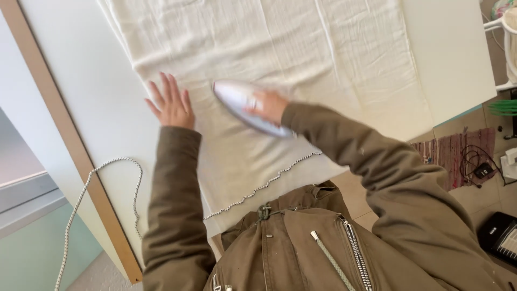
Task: The person spreads a white cloth on a table, smooths it with their hands, and then uses an iron to press the fabric. They repeatedly move the iron across the surface and adjust the cloth's position to ensure even ironing.
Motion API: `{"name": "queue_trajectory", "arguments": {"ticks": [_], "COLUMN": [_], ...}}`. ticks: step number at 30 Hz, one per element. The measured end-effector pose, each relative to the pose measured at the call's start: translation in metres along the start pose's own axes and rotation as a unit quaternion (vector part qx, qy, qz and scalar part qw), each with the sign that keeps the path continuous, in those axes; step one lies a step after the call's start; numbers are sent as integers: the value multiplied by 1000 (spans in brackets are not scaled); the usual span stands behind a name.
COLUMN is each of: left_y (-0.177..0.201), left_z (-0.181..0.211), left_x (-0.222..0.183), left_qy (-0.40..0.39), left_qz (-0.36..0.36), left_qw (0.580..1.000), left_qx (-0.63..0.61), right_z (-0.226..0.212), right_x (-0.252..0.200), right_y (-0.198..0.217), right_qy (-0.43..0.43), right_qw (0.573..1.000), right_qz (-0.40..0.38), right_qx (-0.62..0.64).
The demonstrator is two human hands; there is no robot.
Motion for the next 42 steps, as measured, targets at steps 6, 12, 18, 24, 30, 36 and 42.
{"name": "queue_trajectory", "arguments": {"ticks": [6, 12, 18, 24, 30, 36, 42], "left_y": [-19, -6, -3, 0, -2, -32, -126], "left_z": [44, 54, 54, 59, 57, 53, 199], "left_x": [-33, -37, -36, -41, -38, -27, -52], "left_qy": [-75, -34, -35, -29, -27, -31, -199], "left_qz": [36, 47, 45, 42, 54, 61, 47], "left_qw": [994, 997, 997, 998, 997, 996, 976], "left_qx": [-72, 50, 46, 42, 40, 65, 80], "right_z": [10, 32, 9, 51, 75, 83, 87], "right_x": [-84, -32, -48, -69, -71, -148, -183], "right_y": [-62, 35, 48, 20, 133, 195, 129], "right_qy": [13, -64, -123, -76, -141, -106, -122], "right_qw": [987, 997, 978, 994, 961, 928, 959], "right_qz": [-120, 47, 27, 13, 123, 183, 128], "right_qx": [-108, 5, 167, 71, 202, 308, 219]}}
Point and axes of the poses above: each hand's wrist, its own x-axis towards the middle knuckle, its own y-axis out of the back of the hand, z = x × y, the point moved 1 cm from there along x, towards the middle knuckle, and after that the axes turned 9 degrees about -z, right-handed, at the moved point
